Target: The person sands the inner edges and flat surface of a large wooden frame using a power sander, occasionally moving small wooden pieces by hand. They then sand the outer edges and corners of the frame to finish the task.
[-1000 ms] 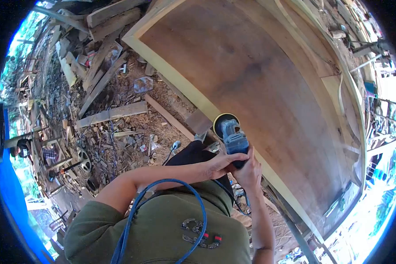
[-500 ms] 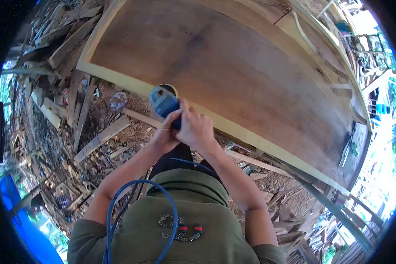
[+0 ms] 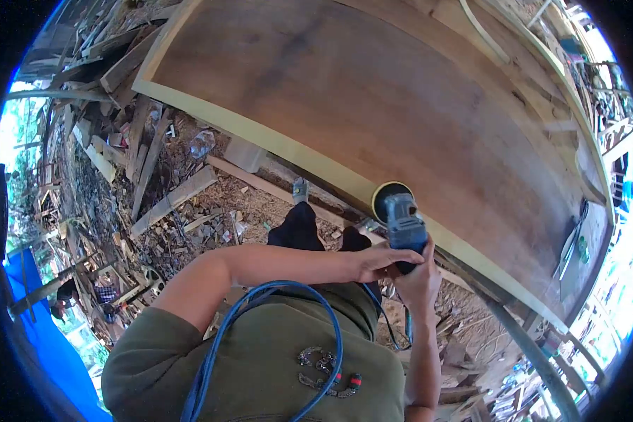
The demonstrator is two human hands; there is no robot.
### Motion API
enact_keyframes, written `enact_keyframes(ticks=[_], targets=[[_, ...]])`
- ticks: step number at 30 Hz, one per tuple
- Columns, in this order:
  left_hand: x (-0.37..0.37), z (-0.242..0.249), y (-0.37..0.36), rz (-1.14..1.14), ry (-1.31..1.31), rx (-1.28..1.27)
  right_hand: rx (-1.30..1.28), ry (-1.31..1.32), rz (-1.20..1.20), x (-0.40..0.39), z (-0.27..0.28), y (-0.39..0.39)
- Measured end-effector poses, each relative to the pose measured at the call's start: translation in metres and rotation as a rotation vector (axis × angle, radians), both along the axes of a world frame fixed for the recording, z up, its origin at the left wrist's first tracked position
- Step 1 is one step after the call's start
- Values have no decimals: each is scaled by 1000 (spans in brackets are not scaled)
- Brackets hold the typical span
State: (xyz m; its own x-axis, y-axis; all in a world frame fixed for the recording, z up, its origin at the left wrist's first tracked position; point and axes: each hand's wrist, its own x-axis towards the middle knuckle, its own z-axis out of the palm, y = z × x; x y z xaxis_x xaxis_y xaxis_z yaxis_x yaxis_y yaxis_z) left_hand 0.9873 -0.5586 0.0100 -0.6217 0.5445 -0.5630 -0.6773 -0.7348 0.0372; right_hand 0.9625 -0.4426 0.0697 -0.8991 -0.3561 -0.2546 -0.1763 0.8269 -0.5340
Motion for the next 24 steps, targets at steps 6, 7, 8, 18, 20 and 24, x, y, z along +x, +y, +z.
enact_keyframes(ticks=[6, 7, 8, 18, 20, 24], targets=[[-3, -9, 16, -129, 6, -20, -32, -22, -44, -2, -12, 29], [-2, -8, 6, -135, -12, -83, -47, -59, -42, -4, -4, 17], [0, -7, -8, -143, -23, -142, -89, 9, 78, -8, -7, 9], [30, 10, -111, 52, -120, -156, -23, -104, 201, -5, -13, -89], [26, 8, -104, 49, -118, -190, -3, -113, 155, -3, -9, -80], [5, 32, -71, -125, -52, -185, -108, -44, 15, 2, -11, -39]])
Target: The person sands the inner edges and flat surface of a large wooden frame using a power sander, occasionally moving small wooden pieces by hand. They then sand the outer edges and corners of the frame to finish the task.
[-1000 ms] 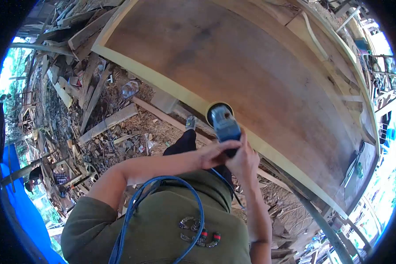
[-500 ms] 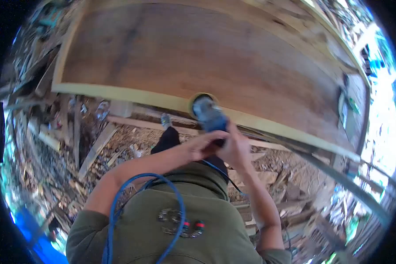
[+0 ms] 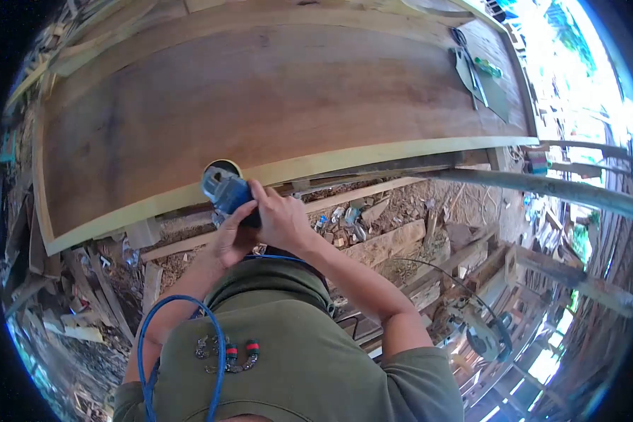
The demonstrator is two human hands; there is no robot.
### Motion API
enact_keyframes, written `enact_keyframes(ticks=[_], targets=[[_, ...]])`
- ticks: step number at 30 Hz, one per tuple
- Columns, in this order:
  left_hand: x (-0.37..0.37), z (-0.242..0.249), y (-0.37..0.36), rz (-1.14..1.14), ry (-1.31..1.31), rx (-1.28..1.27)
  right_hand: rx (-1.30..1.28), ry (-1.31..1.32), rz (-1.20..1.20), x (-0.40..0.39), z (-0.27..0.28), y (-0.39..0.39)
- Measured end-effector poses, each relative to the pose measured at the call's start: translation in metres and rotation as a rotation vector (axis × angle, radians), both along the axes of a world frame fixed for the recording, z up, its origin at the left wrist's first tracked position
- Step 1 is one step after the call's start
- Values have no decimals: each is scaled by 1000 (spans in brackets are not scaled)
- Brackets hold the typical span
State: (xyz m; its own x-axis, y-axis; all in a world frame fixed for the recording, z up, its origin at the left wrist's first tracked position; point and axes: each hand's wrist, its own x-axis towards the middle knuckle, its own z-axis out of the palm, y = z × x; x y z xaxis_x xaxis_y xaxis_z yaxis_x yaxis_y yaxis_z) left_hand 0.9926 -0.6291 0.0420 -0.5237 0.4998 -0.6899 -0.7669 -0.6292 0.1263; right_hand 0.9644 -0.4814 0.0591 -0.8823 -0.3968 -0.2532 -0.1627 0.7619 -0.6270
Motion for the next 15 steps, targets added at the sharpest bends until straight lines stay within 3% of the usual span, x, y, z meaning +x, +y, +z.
enact_keyframes(ticks=[2, 4, 5, 10, 12, 15], targets=[[-6, -10, 17, -105, 10, -80, -16, 69, -40, 3, 5, 26], [-12, -20, 36, -335, 113, -4, -2, 70, -173, 5, 9, 56], [-14, -17, 51, -346, 177, -28, 88, 8, -288, 7, 15, 75], [-31, -29, 87, -308, 292, -101, 129, -5, -523, 7, 6, 163], [-31, -43, 97, -231, 259, -134, 106, 266, -355, 11, -25, 211], [-28, -59, 114, -86, 185, -128, 137, 98, -450, 7, -31, 228]])
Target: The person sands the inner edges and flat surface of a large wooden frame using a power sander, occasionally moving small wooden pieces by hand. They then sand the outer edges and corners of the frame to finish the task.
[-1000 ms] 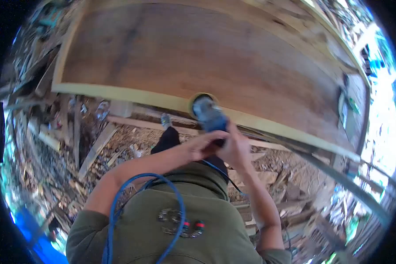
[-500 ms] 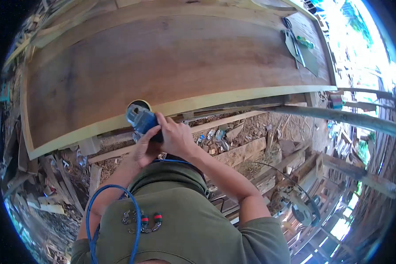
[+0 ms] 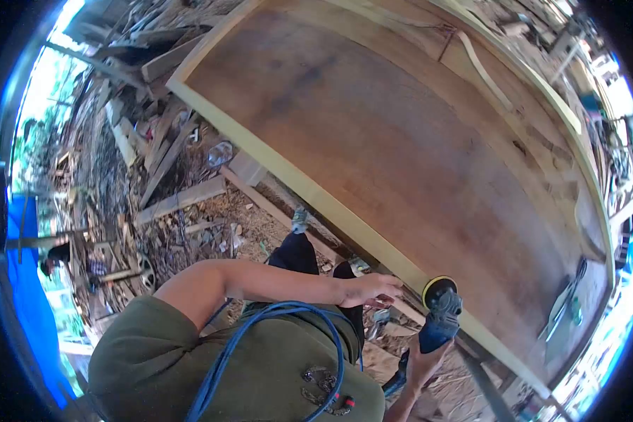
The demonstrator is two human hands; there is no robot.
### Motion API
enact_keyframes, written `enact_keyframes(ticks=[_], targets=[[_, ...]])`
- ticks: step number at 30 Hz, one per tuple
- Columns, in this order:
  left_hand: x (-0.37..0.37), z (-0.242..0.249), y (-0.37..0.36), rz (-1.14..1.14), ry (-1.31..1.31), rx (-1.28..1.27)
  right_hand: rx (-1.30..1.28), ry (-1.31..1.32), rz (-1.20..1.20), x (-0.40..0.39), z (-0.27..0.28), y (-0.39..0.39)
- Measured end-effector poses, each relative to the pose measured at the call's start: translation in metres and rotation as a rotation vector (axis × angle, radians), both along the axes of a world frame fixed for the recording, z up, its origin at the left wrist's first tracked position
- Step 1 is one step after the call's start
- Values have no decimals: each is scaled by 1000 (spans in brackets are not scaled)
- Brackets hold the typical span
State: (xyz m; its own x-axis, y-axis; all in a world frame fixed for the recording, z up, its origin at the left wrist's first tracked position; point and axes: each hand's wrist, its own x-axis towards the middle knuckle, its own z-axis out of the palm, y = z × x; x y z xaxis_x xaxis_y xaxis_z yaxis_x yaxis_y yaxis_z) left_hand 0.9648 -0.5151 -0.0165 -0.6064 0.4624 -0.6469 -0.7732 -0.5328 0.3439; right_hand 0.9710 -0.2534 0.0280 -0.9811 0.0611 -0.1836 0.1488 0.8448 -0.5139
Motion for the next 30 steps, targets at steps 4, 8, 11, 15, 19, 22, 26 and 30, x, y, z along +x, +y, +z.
enact_keyframes(ticks=[4, 8, 11, 15, 19, 22, 26, 30], targets=[[7, -2, 23, 39, -102, 19, 4, 40, 148, -14, 10, 1], [18, 7, 24, 106, -133, 64, -43, -14, 343, -32, 11, -26], [26, 5, 21, 130, -85, 83, -51, -30, 487, -37, 17, -52], [36, 25, 5, 128, 77, 145, -164, -45, 564, -33, 22, -91], [38, 39, -11, 333, 39, 43, -120, 28, 714, -37, 22, -127], [44, 50, -32, 530, 25, -20, -166, 12, 725, -42, 24, -168], [44, 44, -56, 552, -42, -96, -125, -62, 769, -48, 37, -203], [39, 45, -55, 466, -96, -60, -69, -78, 709, -44, 40, -196]])
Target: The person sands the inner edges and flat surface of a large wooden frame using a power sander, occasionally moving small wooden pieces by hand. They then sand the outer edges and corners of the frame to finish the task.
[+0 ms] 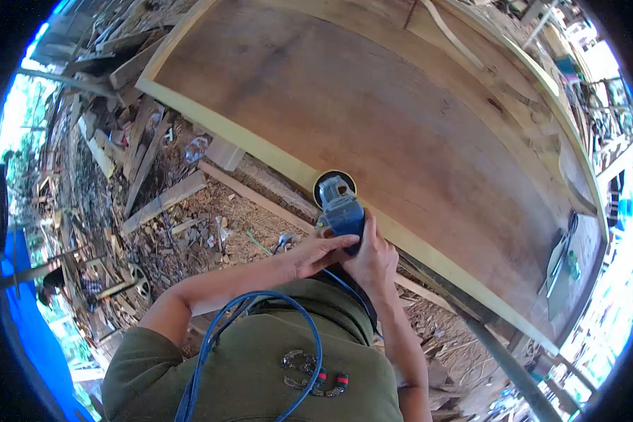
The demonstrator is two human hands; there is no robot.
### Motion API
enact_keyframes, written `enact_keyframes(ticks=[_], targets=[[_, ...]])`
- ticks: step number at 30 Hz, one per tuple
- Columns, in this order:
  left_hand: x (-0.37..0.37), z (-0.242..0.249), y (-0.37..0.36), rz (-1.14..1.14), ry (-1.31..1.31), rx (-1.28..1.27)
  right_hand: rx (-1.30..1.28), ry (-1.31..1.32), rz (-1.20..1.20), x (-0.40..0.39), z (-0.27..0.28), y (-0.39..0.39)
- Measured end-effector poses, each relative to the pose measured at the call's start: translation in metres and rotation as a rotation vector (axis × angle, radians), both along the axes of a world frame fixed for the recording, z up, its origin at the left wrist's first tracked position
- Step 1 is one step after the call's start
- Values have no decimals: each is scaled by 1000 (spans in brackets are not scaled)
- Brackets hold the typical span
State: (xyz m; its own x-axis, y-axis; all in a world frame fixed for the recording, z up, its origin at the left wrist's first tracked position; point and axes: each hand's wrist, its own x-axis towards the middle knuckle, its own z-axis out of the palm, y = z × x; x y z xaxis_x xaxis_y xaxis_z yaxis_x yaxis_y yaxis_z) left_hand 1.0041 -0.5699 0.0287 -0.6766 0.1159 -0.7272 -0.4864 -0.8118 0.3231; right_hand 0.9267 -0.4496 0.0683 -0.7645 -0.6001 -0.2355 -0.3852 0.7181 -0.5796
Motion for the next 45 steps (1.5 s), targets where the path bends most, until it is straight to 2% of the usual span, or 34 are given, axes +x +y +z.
enact_keyframes(ticks=[3, 5, 7, 12, 14, 15, 16, 17, 22, 25, 29, 32, 34, 37, 38, 43, 45], targets=[[-12, 14, 15, -163, 9, 92, 16, -5, -122, 8, -2, 30], [-17, 1, 42, -238, 66, 107, 5, 58, -210, 16, -5, 60], [-26, 5, 62, -382, 104, 192, 71, -3, -350, 28, -3, 87], [-25, -4, 100, -605, 125, 161, 55, -30, -690, 57, -15, 121], [-25, 4, 101, -637, 114, 127, 16, -29, -714, 59, -5, 111], [-20, -6, 100, -598, 196, 98, -19, -4, -720, 60, -3, 107], [-21, 8, 90, -585, 158, 70, 4, -54, -745, 62, -1, 102], [-20, 2, 83, -637, 128, 49, 18, -107, -763, 63, -1, 96], [-16, 5, 66, -692, 117, -9, 15, -43, -738, 69, -1, 87], [-20, 5, 85, -759, 113, -39, 32, -4, -733, 70, -6, 104], [-23, 2, 138, -677, 168, -55, 61, -34, -852, 66, 0, 142], [-28, -16, 175, -767, 247, -63, 41, -24, -882, 61, 0, 176], [-31, -23, 197, -879, 271, -66, 123, -68, -926, 56, 3, 198], [-34, -13, 224, -842, 307, 11, 151, -35, -987, 53, -4, 232], [-33, -4, 235, -749, 320, -64, 195, -31, -1020, 51, 1, 238], [-40, 3, 256, -750, 301, -39, 152, -58, -1081, 43, 0, 268], [-43, -6, 261, -936, 410, -106, 178, -77, -1041, 41, 7, 272]])
